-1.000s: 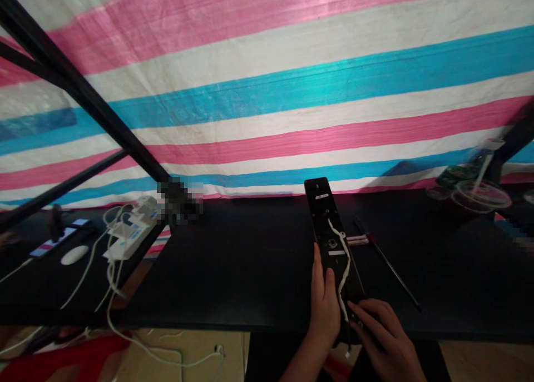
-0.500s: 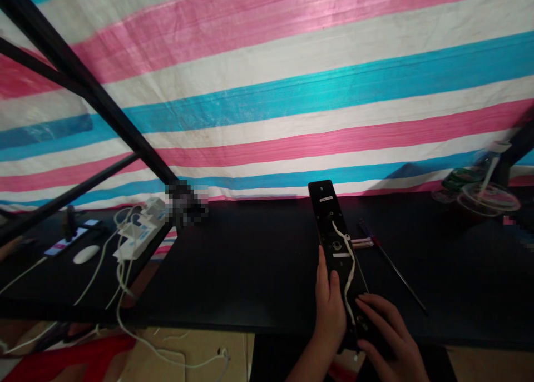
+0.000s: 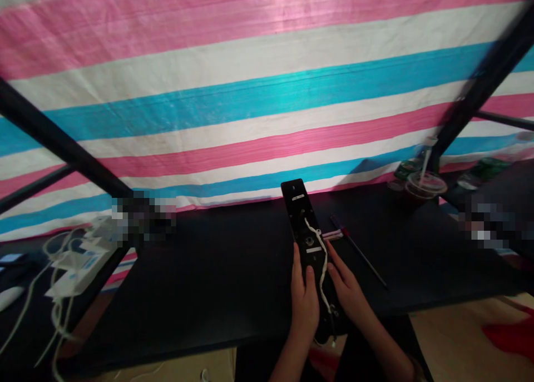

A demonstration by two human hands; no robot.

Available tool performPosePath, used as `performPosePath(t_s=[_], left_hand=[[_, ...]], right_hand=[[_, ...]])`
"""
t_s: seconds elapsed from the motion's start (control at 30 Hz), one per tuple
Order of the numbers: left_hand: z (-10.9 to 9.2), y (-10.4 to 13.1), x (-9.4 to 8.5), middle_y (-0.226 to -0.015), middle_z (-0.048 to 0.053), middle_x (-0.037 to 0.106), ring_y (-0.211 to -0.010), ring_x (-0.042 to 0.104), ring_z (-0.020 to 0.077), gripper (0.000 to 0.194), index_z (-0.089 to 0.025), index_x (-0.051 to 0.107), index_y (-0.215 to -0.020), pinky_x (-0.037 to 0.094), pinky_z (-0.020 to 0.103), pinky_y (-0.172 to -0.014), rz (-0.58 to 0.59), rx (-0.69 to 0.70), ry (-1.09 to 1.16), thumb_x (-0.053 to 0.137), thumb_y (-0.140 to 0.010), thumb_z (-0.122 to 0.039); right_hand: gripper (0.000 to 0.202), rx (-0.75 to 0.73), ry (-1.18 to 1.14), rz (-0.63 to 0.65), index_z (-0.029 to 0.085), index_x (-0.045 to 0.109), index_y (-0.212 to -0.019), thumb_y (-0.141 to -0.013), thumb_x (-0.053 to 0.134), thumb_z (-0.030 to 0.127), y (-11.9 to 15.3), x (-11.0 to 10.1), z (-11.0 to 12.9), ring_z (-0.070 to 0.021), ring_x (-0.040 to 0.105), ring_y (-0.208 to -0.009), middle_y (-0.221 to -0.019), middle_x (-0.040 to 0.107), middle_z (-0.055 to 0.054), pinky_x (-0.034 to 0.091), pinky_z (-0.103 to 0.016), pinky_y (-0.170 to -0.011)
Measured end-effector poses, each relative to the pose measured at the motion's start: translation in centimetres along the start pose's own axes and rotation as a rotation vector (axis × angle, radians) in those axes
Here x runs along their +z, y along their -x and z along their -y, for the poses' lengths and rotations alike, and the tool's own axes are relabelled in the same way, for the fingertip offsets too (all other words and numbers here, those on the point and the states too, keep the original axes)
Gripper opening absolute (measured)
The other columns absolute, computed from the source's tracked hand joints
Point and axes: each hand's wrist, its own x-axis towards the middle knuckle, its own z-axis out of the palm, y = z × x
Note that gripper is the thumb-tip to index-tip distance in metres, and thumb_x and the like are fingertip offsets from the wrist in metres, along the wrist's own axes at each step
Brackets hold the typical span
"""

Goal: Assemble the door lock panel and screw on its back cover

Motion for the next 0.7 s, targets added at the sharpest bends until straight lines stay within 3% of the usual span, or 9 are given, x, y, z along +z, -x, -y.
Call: performPosePath(t_s=[0.53,0.7], left_hand=[[-0.7,-0.5,0.2,-0.168,0.003,0.031,-0.155,0.025,0.0219,0.062,-0.03,0.031,-0.159,0.023,0.037,-0.127,-0.007,-0.007,-0.002,0.048,-0.101,-0.045],[-1.1,-0.5,0.2,-0.166,0.004,0.036,-0.152,0.033,0.0231,0.067,-0.031,0.023,-0.162,0.026,0.041,-0.126,0.017,-0.057,0.036,0.048,-0.101,-0.046]], right_hand=[[0.046,-0.145,0.131,-0.038,0.026,0.062,-0.141,-0.098,0.053,0.041,-1.4,-0.3,2.1,-0.025,0.056,-0.135,-0.142,0.063,-0.008,0.042,-0.043,-0.116],[0.062,-0.056,0.107,-0.046,0.023,0.048,-0.152,-0.096,0.056,0.046,-2.0,-0.3,1.7,-0.0258,0.065,-0.122,-0.137,0.066,-0.01,0.05,-0.043,-0.108]])
